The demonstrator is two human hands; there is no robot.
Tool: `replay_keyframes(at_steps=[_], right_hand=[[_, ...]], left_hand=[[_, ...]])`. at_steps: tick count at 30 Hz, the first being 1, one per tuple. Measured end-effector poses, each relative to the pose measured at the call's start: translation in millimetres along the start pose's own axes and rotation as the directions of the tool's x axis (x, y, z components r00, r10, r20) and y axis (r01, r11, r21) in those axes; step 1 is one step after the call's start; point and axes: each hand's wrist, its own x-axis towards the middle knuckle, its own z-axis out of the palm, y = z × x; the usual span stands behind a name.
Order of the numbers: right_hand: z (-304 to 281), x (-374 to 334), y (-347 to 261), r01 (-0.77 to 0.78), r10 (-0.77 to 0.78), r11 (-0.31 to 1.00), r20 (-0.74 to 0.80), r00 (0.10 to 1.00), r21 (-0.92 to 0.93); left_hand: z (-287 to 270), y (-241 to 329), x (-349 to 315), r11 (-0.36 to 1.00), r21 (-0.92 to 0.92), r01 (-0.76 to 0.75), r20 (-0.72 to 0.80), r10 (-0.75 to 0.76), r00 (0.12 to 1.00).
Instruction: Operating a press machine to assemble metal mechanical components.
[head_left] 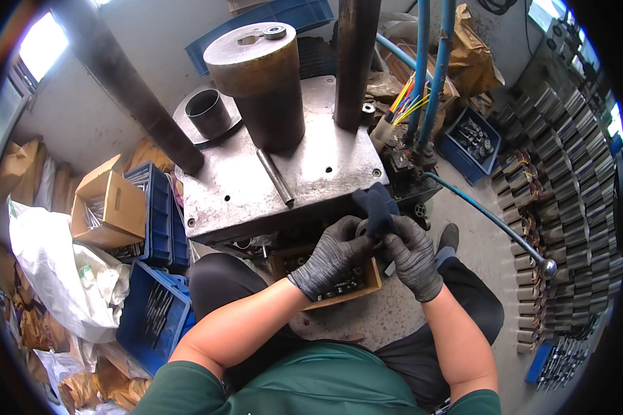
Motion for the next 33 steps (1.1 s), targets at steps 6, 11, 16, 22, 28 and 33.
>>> replay_keyframes(at_steps=[6, 11, 16, 22, 28, 33], right_hand=[[-17, 11, -34, -0.143, 0.197, 0.892, -0.084, 0.977, 0.430], [16, 5, -25, -0.132, 0.128, 0.991, 0.108, 0.986, 0.024], [16, 3, -10, -0.212, 0.216, 0.975, 0.071, 0.974, -0.062], [18, -4, -1, -0.192, 0.197, 0.964, -0.010, 0.980, 0.186], [1, 5, 13, -0.067, 0.092, 0.985, -0.152, 0.984, 0.160], [-8, 12, -15, -0.110, 0.123, 0.982, -0.080, 0.989, 0.155]], left_hand=[[-1, -7, 0, 0.874, 0.452, -0.179, -0.142, 0.269, 0.953], [7, -11, 5, 0.724, 0.594, -0.351, -0.087, 0.491, 0.867], [9, -14, 0, 0.549, 0.761, -0.345, -0.024, 0.556, 0.831], [5, -19, 0, 0.784, 0.467, -0.409, -0.027, 0.474, 0.880], [8, 7, -8, 0.986, 0.004, -0.167, 0.045, 0.167, 0.985], [6, 18, -14, 0.970, -0.184, -0.158, 0.016, 0.163, 0.986]])
